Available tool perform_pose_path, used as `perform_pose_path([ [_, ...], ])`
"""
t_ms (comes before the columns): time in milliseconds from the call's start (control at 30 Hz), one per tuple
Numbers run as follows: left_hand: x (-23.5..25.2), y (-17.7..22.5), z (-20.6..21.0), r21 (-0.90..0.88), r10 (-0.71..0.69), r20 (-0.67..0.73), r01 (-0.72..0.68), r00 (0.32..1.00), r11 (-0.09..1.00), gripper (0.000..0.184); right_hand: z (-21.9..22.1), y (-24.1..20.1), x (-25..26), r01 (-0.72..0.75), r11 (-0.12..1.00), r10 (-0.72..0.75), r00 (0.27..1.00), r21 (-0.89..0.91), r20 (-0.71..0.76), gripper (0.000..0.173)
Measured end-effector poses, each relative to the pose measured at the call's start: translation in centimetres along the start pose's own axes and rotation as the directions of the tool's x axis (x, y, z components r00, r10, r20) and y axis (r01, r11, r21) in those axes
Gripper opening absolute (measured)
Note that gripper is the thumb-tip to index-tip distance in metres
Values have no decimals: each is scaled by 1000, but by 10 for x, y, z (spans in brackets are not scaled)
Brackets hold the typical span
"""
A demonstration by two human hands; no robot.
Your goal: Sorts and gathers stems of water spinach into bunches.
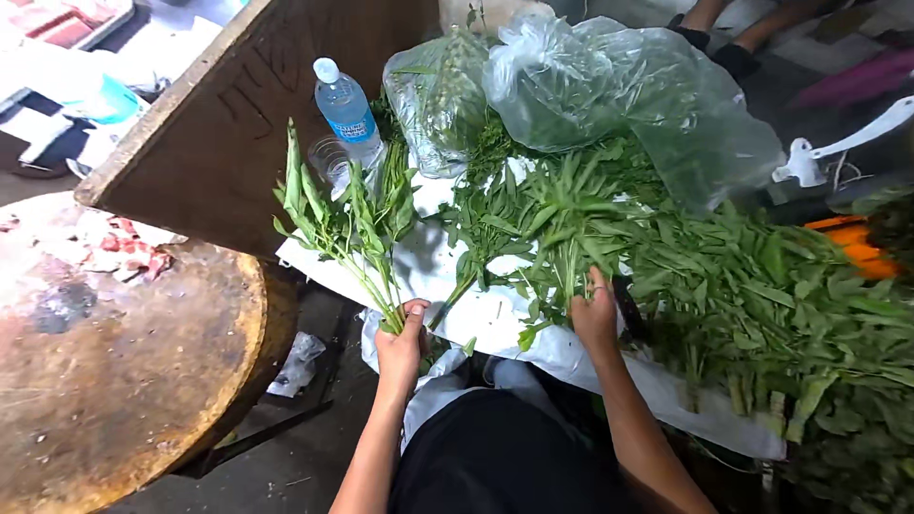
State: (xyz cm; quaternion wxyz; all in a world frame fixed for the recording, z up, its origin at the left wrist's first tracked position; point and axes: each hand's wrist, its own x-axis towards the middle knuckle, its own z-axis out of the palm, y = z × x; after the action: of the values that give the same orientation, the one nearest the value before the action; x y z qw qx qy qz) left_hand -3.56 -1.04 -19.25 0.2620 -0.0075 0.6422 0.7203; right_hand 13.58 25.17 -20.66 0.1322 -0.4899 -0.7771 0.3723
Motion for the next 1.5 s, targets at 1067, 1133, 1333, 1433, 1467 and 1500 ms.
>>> perform_pose_path([
  [1067,-5,-14,20,-166,-149,82,161,985,973,22,30,8,-28,-296,663,-128,860,688,493,43],
  [1133,-7,-16,23,-181,-157,81,170,984,969,21,30,7,-30,-274,646,-132,879,713,458,44],
  [1333,-6,-22,29,-169,-215,85,226,973,959,22,34,-15,-27,-224,625,-155,903,748,400,44],
  [1433,-3,-27,37,-164,-247,107,262,963,951,22,38,-26,-23,-232,627,-182,885,744,429,45],
  [1467,-2,-28,40,-165,-257,113,273,960,948,22,40,-27,-20,-234,653,-175,879,720,444,45],
  [1500,-2,-29,42,-166,-268,118,285,956,944,22,41,-27,-17,-236,674,-164,876,700,453,43],
])
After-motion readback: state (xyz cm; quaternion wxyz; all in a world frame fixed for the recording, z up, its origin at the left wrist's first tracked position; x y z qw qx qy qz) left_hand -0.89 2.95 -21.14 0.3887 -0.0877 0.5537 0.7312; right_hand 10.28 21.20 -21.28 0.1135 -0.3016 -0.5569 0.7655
